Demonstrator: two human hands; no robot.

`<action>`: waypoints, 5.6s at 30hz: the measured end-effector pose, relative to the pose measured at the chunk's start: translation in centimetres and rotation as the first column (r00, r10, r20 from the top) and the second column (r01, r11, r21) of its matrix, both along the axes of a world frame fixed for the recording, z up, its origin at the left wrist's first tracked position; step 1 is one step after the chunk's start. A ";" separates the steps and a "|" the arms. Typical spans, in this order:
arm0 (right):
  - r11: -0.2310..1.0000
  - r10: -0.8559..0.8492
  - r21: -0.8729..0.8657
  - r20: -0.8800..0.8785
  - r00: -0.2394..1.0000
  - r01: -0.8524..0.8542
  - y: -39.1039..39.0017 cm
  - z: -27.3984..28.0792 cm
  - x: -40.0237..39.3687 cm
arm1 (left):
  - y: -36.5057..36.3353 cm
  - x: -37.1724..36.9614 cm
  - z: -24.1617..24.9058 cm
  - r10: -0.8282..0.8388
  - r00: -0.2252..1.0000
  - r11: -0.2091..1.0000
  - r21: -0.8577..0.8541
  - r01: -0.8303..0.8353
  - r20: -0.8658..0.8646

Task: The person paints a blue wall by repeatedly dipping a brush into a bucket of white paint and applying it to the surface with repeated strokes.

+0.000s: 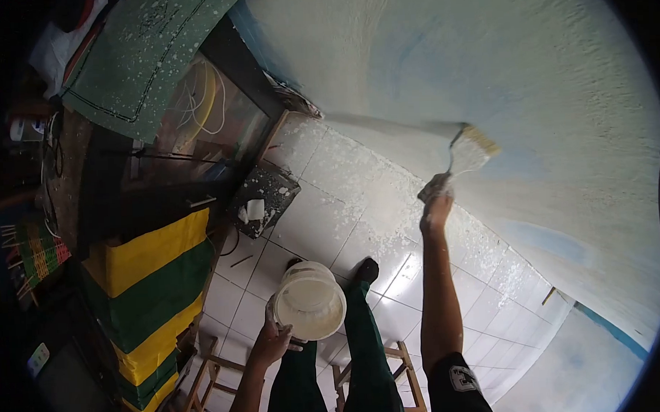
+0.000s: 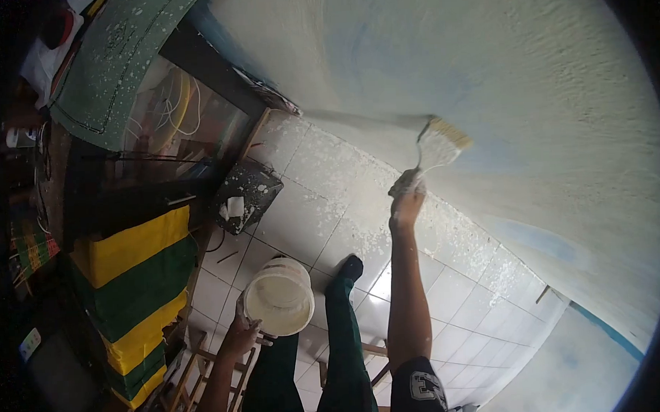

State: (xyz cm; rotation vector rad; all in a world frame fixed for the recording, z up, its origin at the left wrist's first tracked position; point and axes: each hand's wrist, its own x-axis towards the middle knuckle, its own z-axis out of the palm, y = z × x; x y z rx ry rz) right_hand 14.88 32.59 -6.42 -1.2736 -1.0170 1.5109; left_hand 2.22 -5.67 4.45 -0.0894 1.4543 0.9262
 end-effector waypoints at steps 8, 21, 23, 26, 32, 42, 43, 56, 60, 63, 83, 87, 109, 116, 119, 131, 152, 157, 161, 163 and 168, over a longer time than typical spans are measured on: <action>0.883 0.135 -0.466 0.155 0.979 -0.048 -2.3 -14.0 1.6 | -1.3 1.7 -1.9 -0.027 0.997 0.999 -0.046 0.024 -0.075; 0.884 0.165 -0.414 -0.157 0.974 -0.217 0.0 -1.6 1.0 | -2.8 3.3 -2.6 -0.155 0.976 0.972 0.152 0.179 -0.155; 0.914 0.129 -0.337 -0.285 0.950 -0.225 0.7 7.4 -0.7 | -2.6 3.1 -2.2 -0.068 0.987 0.981 0.171 0.093 -0.146; 0.955 0.067 -0.257 -0.293 0.954 -0.146 -2.0 16.8 -3.0 | -2.3 2.6 -1.1 -0.010 0.996 0.992 0.126 0.021 -0.085; 0.995 -0.037 -0.104 -0.247 0.968 0.012 -6.1 21.2 -6.2 | -1.8 0.5 0.3 -0.030 0.998 0.999 0.027 0.031 -0.048; 0.981 0.051 -0.186 0.005 0.999 -0.049 -1.5 -6.7 -7.7 | -4.4 -0.3 -2.3 -0.037 0.998 0.999 0.024 0.039 -0.056; 0.953 0.116 -0.278 -0.022 0.993 -0.118 -1.8 -8.6 -7.2 | -4.5 -0.3 -2.5 -0.060 0.997 0.998 0.005 0.060 -0.059; 0.687 0.301 -0.719 0.146 0.942 -0.108 -3.1 -9.4 -5.4 | -2.7 0.0 -0.4 -0.075 0.994 0.993 0.081 0.081 -0.077; 0.774 0.260 -0.602 0.021 0.965 -0.195 0.1 -6.2 -5.2 | -2.8 0.7 -0.2 -0.114 0.980 0.980 0.145 0.138 -0.163; 0.839 0.270 -0.458 -0.119 0.955 -0.294 1.5 2.9 -6.5 | -2.9 0.4 0.6 -0.077 0.986 0.978 0.178 0.104 -0.149; 0.999 -0.032 0.012 -0.112 0.993 0.033 -2.7 -3.7 -15.8 | -6.3 -2.5 -3.0 -0.016 1.000 0.997 0.080 0.016 0.005; 0.932 -0.001 -0.362 -0.069 0.998 -0.024 -4.4 -11.5 -14.2 | -5.6 -3.5 -2.5 0.060 0.986 0.997 0.034 -0.066 0.154; 0.703 0.276 -0.366 -0.650 0.708 -0.610 1.7 21.4 -13.9 | -5.3 -1.7 3.6 0.038 0.996 0.990 0.132 -0.048 0.079; 0.777 0.258 -0.301 -0.649 0.716 -0.553 -1.4 34.6 -7.6 | -5.6 -2.0 7.4 0.053 0.999 0.990 0.129 -0.054 0.011; 0.790 0.243 -0.331 -0.603 0.760 -0.516 -3.7 37.0 -2.8 | -5.0 -1.5 10.1 0.024 0.999 0.998 0.067 -0.022 -0.027; 0.883 0.358 -0.359 0.101 0.928 -0.301 -14.5 36.3 16.3 | -1.3 5.4 16.3 0.075 0.996 0.952 0.293 -0.088 0.055; 0.846 -0.109 0.372 0.821 0.560 -0.381 -9.4 42.5 20.6 | 12.4 9.1 28.9 0.019 0.978 0.923 0.379 0.064 -0.209; 0.743 -0.177 0.477 0.817 0.549 -0.469 -8.1 42.4 22.9 | 15.0 10.2 31.0 0.007 0.963 0.926 0.365 0.095 -0.270; 0.792 0.049 0.357 0.772 0.634 -0.496 -9.7 49.1 23.4 | 15.7 11.2 31.6 0.024 0.958 0.911 0.400 0.097 -0.287; 0.750 0.161 0.299 0.782 0.602 -0.590 -10.4 53.1 23.5 | 15.7 12.1 30.5 0.027 0.944 0.917 0.385 0.108 -0.328; 0.623 0.211 0.140 0.917 0.338 -0.769 -11.5 55.7 22.0 | 15.4 14.3 29.9 0.001 0.946 0.879 0.452 0.155 -0.325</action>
